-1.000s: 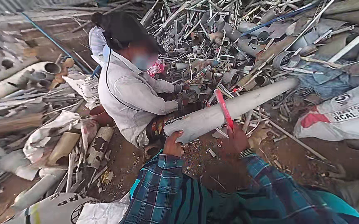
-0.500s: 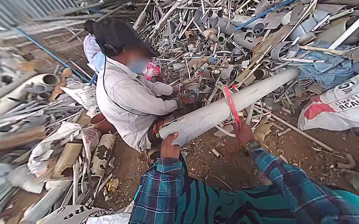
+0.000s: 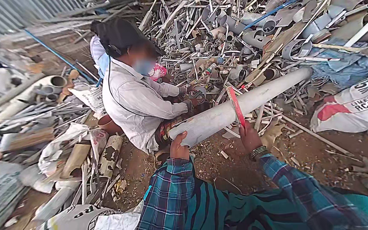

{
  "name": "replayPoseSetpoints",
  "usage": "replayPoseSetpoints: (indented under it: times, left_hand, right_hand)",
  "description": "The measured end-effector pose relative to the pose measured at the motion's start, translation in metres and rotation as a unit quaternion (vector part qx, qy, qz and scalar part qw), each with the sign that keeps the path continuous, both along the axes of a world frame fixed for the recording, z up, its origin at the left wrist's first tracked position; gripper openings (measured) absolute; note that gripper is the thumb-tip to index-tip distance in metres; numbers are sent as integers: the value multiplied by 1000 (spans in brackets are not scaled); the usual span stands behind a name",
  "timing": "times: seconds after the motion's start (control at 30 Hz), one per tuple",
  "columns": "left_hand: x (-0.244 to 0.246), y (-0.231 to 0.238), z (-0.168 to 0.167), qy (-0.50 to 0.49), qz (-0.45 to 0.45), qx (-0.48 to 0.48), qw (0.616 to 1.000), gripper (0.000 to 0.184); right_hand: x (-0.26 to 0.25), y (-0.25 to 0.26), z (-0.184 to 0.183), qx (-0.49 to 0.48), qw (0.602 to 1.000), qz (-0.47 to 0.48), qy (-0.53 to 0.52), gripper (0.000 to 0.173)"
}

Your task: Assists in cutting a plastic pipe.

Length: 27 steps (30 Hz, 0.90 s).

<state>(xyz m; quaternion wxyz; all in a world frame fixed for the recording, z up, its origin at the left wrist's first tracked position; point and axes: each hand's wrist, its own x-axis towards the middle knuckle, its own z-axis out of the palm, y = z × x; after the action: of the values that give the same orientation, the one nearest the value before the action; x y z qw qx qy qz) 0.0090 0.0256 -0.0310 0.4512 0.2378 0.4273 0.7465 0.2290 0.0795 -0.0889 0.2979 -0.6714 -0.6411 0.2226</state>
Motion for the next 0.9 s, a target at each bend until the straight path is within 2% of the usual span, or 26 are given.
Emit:
replayPoseSetpoints:
  times: [0.07, 0.13, 0.27, 0.33, 0.37, 0.47, 0.53, 0.63, 0.73, 0.8, 0.87, 0.9]
  left_hand:
    - [2, 0, 4, -7, 16, -28, 999, 15]
    - [3, -2, 6, -15, 19, -40, 999, 15]
    - [1, 3, 8, -52, 17, -74, 996, 23]
    - [1, 7, 10, -81, 23, -93, 992, 23]
    - [0, 9, 9, -93, 24, -98, 991, 22]
    - [-6, 12, 2, -125, 34, -107, 986, 24]
    - [-7, 11, 1, -141, 30, -114, 983, 30]
    - [-6, 10, 7, -141, 33, -126, 981, 27]
    - [-3, 9, 9, -127, 40, -120, 984, 26]
    - [-1, 10, 9, -115, 45, -120, 985, 22]
    - [-3, 11, 7, -118, 34, -119, 985, 24]
    - [-5, 12, 4, -120, 30, -118, 985, 25]
  right_hand:
    - [26, 24, 0, -84, 993, -76, 25, 48]
    - [29, 24, -1, -90, 992, -84, 33, 48]
    - [-18, -20, 2, 4, 996, 84, -25, 42]
    - [-28, -27, 4, 0, 990, 131, -52, 42]
    - [-23, -21, 1, -22, 992, 115, -51, 43]
    - [17, 21, -13, -92, 996, -13, -4, 46]
    - [36, 37, -18, -102, 994, -47, -9, 47]
    - [8, 19, -19, -56, 998, -17, 26, 47]
    - [-37, -32, -9, 32, 989, 132, -51, 40]
    - [-47, -43, -7, 73, 978, 179, -76, 38]
    - [-35, -22, -15, 90, 985, 125, -73, 38]
    - [-22, -7, -17, 35, 996, 67, -54, 42]
